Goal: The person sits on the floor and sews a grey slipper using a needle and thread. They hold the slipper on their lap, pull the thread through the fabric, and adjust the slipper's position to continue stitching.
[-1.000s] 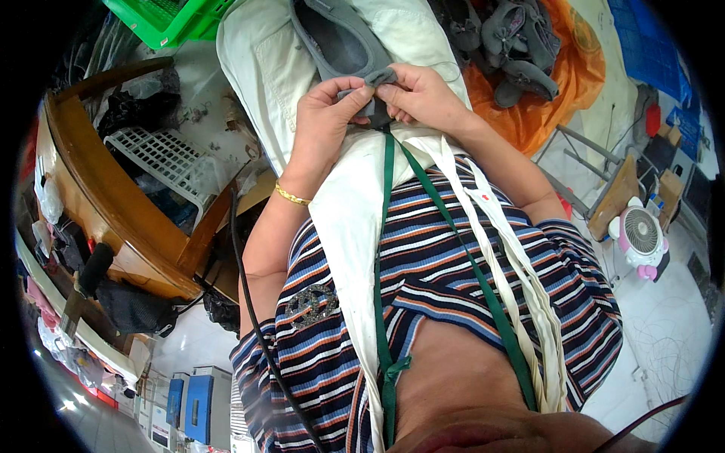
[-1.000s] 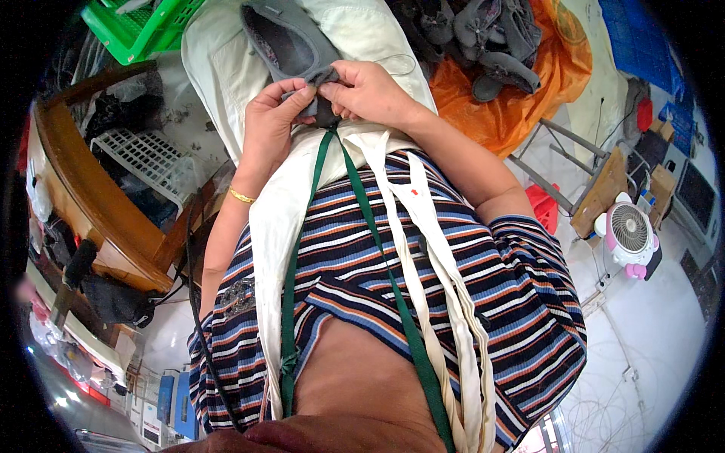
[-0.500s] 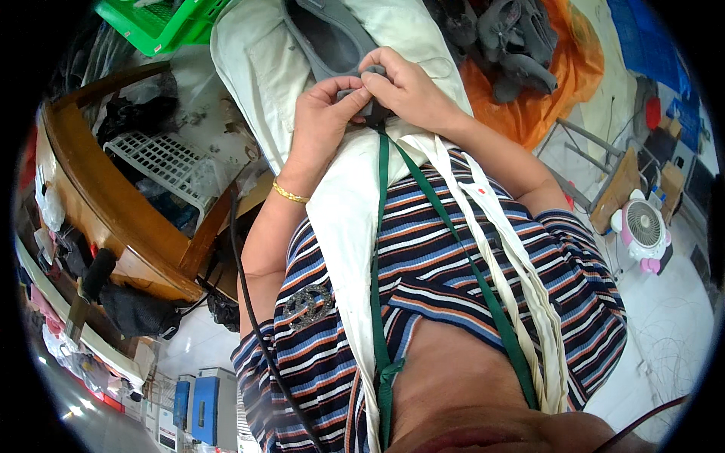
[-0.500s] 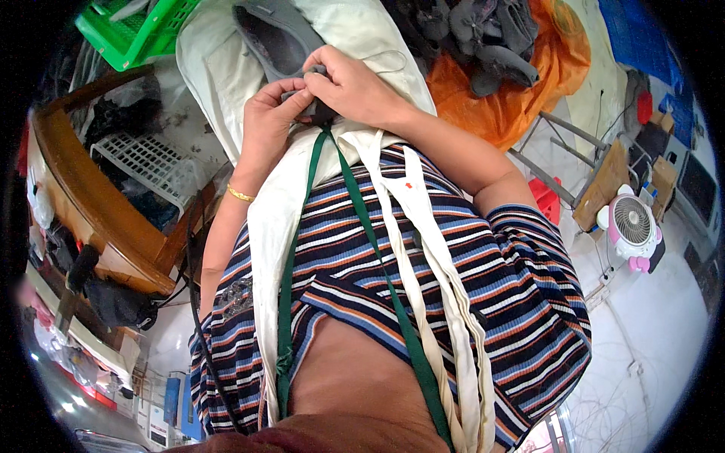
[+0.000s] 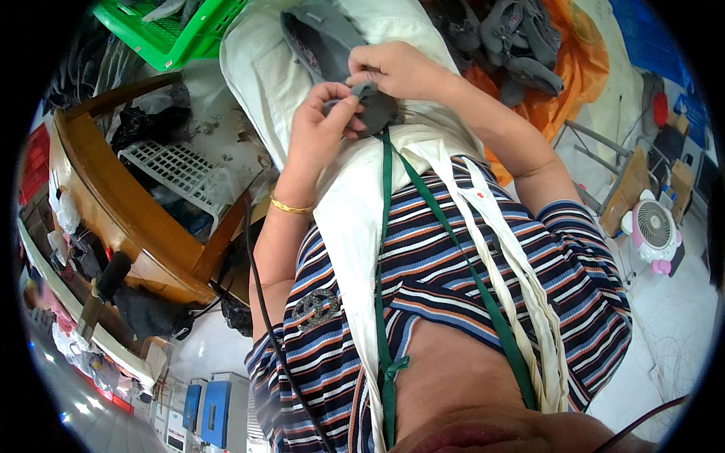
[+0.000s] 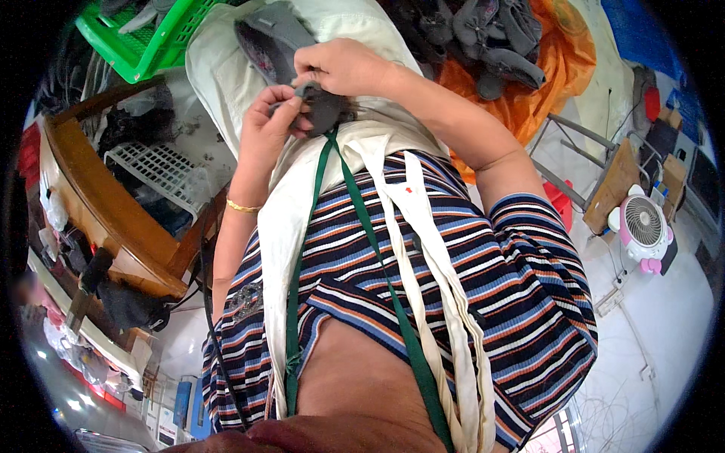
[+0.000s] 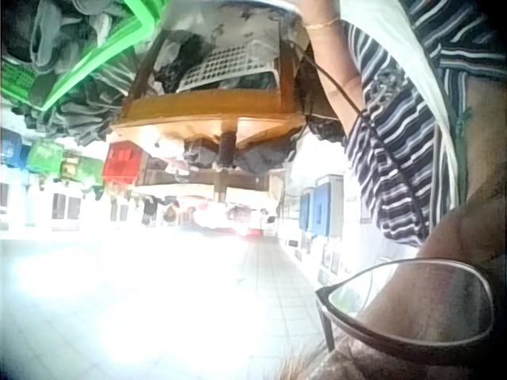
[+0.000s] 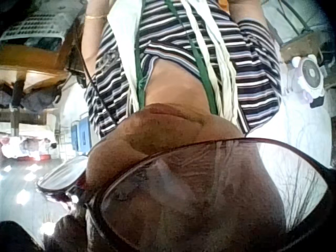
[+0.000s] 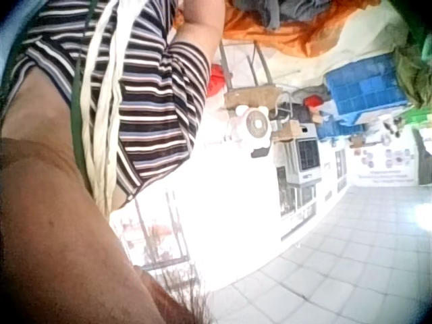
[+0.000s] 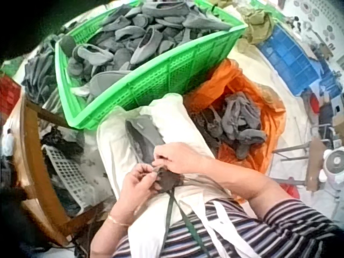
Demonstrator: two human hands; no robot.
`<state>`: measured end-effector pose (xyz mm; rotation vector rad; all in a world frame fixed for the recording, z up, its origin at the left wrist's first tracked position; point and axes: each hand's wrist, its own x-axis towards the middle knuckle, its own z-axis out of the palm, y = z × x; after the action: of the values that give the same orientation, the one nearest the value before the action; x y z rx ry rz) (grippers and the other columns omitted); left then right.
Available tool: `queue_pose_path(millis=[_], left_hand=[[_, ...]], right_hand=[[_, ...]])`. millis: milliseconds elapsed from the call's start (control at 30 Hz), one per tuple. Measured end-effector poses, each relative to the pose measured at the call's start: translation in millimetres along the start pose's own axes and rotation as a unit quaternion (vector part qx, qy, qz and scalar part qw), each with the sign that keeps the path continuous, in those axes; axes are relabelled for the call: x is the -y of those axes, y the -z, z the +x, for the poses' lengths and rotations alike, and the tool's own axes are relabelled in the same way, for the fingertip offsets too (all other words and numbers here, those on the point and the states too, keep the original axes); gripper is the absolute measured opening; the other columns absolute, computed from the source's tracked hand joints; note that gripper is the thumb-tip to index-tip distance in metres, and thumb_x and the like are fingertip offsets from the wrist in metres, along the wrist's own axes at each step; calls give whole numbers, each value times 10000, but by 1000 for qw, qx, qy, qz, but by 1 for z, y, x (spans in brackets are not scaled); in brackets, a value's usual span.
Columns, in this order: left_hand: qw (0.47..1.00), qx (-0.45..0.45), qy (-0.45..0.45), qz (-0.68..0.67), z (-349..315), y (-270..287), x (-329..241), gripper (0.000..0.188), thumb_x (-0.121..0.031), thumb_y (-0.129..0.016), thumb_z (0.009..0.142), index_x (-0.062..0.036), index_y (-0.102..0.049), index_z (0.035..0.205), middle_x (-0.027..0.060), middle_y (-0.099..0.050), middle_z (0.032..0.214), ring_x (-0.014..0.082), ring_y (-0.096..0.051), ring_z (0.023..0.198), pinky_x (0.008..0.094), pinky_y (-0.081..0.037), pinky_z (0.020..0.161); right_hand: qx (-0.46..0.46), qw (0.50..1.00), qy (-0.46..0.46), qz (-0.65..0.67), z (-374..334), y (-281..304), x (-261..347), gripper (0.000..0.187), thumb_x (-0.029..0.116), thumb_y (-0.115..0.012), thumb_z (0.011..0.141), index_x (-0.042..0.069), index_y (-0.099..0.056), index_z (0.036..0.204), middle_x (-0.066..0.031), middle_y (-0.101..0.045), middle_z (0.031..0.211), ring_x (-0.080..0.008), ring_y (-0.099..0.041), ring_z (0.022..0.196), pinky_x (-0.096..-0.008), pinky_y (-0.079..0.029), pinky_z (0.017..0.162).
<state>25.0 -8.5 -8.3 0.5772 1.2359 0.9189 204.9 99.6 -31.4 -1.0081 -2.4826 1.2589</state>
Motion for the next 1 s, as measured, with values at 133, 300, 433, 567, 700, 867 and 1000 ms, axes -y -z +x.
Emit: queue_pose_path(millis=[133, 300, 433, 567, 700, 867, 1000], left_hand=[[993, -13, -65, 99, 1, 14, -15, 111, -134, -689, 904, -61, -662, 984, -25, -621, 743, 26, -515, 569, 179, -401, 499], [989, -52, -64, 122, 1, 12, -4, 121, -118, -719, 888, -41, -702, 980, -52, -596, 688, 17, -491, 555, 176, -385, 499], [985, -56, -87, 140, 3, 12, 3, 140, -107, -731, 883, -31, -711, 999, -44, -609, 695, 20, -506, 570, 179, -401, 512], [984, -49, -92, 147, 0, 10, 5, 141, -82, -720, 877, -17, -716, 1002, -20, -646, 739, 29, -534, 605, 192, -429, 537], [963, -41, -158, 215, 3, 17, 12, 164, -41, -714, 848, 1, -714, 1007, 25, -691, 788, 66, -581, 665, 226, -485, 615], [932, -34, -181, 311, -6, 13, 5, 189, -8, -703, 820, -17, -716, 1008, 70, -704, 844, 101, -619, 725, 240, -501, 678], [852, -32, -297, 430, -15, 16, 0, 162, -19, -740, 772, -60, -716, 927, 77, -698, 839, 221, -623, 760, 326, -490, 726]], right_hand=[[-57, 985, -10, 162, 0, -30, -10, 170, 217, -665, 918, 62, -641, 984, -91, -639, 753, -190, -614, 674, -339, -482, 643], [-88, 965, -73, 238, -16, -1, 17, 170, 207, -663, 932, 63, -680, 1021, 16, -634, 872, -53, -573, 786, -253, -475, 660], [-119, 988, 58, 79, -23, -4, 33, 175, 250, -690, 874, 75, -685, 886, -41, -634, 785, -214, -623, 732, -297, -499, 650], [-192, 953, 221, -81, -15, -12, 37, 79, 120, -715, 815, 54, -676, 833, -78, -602, 765, -249, -594, 750, -337, -501, 638], [-279, 899, 334, -54, -16, -1, 58, 110, 107, -727, 824, 43, -646, 862, -87, -609, 807, -237, -593, 717, -303, -499, 604], [-121, 883, 67, 448, -30, 9, 66, 168, 229, -578, 995, 85, -661, 968, -17, -656, 808, -116, -621, 698, -265, -512, 580], [-78, 733, -48, 674, -58, 46, 40, 146, 241, -579, 1003, 110, -630, 965, -19, -634, 775, -62, -540, 575, -213, -429, 513]])
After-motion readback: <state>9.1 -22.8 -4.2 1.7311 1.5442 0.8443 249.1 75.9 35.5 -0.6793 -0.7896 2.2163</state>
